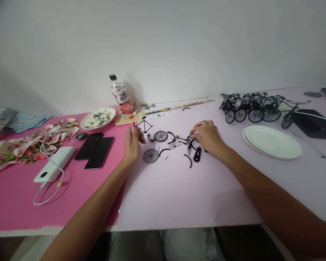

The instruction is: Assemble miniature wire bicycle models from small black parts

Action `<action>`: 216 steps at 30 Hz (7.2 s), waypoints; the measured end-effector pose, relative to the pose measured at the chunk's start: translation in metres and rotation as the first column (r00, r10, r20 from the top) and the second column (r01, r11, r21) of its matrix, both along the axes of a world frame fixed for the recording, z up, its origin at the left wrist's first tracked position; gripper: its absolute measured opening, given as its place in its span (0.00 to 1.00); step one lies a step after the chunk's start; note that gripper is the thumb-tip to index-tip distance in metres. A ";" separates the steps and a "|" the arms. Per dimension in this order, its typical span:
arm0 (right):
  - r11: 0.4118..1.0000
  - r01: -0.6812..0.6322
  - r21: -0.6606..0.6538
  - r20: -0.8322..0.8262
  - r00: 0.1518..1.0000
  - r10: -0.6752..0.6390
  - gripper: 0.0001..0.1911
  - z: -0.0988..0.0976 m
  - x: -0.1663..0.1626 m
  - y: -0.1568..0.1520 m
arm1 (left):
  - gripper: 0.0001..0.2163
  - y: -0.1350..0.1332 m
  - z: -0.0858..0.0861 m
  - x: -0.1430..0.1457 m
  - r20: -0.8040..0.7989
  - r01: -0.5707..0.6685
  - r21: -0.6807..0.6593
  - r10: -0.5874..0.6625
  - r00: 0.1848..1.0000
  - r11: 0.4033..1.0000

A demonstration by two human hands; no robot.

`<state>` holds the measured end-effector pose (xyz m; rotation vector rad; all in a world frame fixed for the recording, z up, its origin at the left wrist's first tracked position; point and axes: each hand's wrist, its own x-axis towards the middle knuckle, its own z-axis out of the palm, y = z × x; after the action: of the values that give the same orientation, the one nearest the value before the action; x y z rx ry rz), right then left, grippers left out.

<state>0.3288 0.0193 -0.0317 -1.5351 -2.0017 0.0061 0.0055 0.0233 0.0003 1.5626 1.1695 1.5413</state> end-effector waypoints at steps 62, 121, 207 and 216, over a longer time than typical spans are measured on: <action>0.935 -0.207 -0.287 -0.122 0.976 0.178 0.22 0.035 -0.013 -0.021 | 0.16 0.002 -0.002 -0.002 -0.058 0.040 0.061 -0.037 0.998 0.997; 0.983 0.063 0.173 -0.236 0.972 -0.020 0.14 0.038 -0.010 -0.014 | 0.23 0.014 0.003 -0.013 0.092 -0.015 0.047 0.011 0.996 0.999; 0.962 -0.231 0.147 -0.396 0.877 0.271 0.06 0.022 -0.072 -0.046 | 0.15 -0.042 0.003 0.042 -0.325 0.379 -0.283 -0.460 0.826 0.881; 0.970 -0.238 0.055 -0.147 0.959 0.243 0.06 0.017 -0.065 -0.039 | 0.17 -0.034 0.001 0.040 -0.198 0.207 -0.276 -0.266 0.943 0.939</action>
<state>0.2633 -0.0193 -0.0144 -1.2212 -2.0402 0.1789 0.0456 -0.0106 0.0012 1.6716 1.1978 1.0303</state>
